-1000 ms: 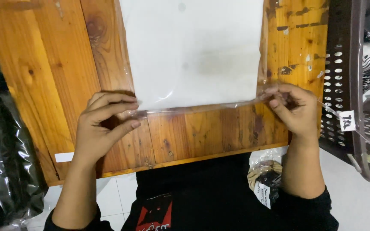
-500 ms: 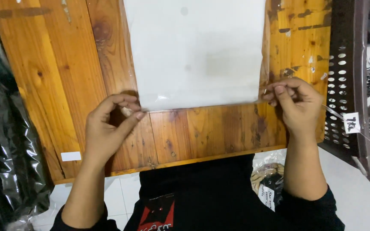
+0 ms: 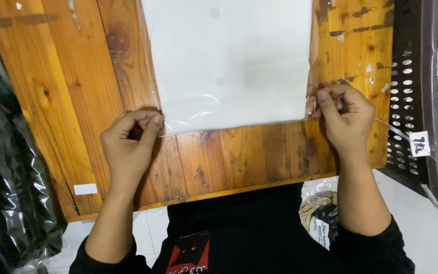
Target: Folding a white shirt and placing it into a clear plastic bag followed by a printed retail bag.
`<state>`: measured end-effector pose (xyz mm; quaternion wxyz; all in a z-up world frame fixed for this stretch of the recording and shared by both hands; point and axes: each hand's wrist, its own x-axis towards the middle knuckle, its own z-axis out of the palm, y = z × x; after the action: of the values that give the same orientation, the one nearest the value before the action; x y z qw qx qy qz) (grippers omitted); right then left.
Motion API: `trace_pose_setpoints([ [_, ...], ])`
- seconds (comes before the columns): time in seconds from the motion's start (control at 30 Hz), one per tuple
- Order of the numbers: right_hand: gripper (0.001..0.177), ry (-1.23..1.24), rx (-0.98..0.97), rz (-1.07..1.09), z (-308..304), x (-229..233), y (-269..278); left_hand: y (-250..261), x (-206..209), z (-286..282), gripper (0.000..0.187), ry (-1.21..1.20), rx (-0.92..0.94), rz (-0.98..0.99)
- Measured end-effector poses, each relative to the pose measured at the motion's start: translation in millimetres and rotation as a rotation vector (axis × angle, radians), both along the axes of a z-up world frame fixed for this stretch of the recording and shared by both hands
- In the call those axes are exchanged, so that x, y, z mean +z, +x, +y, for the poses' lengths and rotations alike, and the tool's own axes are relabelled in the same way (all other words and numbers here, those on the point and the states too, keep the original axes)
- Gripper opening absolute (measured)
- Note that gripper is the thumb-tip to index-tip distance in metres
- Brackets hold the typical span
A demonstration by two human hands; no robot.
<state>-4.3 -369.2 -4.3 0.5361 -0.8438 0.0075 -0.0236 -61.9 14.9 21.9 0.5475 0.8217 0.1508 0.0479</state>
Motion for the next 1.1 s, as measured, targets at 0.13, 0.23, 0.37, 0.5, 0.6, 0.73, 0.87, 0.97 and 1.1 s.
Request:
trace_pose_setpoints([
  [0.13, 0.010, -0.138, 0.006, -0.057, 4.7, 4.6, 1.3, 1.1, 4.4, -3.0, 0.005, 0.031, -0.004, -0.014],
  [0.23, 0.007, -0.225, 0.005, -0.062, 3.8, 3.9, 1.2, 1.9, 6.3, -4.5, 0.004, 0.063, -0.002, 0.006],
  [0.37, 0.009, -0.243, 0.003, -0.065, 3.5, 5.4, 1.4, 4.3, 7.6, -4.6, 0.004, 0.113, -0.016, 0.013],
  [0.5, 0.003, -0.174, 0.025, -0.162, -8.8, -10.2, 4.5, 5.3, 7.2, -7.1, 0.006, 0.174, -0.028, -0.094],
  [0.6, 0.005, -0.189, 0.003, -0.176, -2.4, -4.5, 5.0, 6.1, -1.0, -5.4, 0.009, 0.198, -0.003, -0.112],
  [0.73, 0.007, -0.221, 0.008, -0.190, -1.1, -2.2, 5.8, 4.6, -3.7, -5.0, 0.010, 0.186, 0.034, -0.080],
  [0.87, 0.008, -0.232, -0.022, -0.115, 7.3, 3.2, 5.0, 3.5, -0.2, -5.4, 0.006, 0.244, 0.034, -0.044],
  [0.97, 0.011, -0.269, -0.072, -0.079, 15.6, 9.3, 3.8, 1.6, 1.3, -4.9, 0.010, 0.348, 0.013, 0.001],
  [1.1, 0.029, -0.372, -0.052, -0.254, 17.5, 21.3, -1.3, -0.9, 18.6, -9.5, 0.042, 0.517, 0.001, 0.006],
])
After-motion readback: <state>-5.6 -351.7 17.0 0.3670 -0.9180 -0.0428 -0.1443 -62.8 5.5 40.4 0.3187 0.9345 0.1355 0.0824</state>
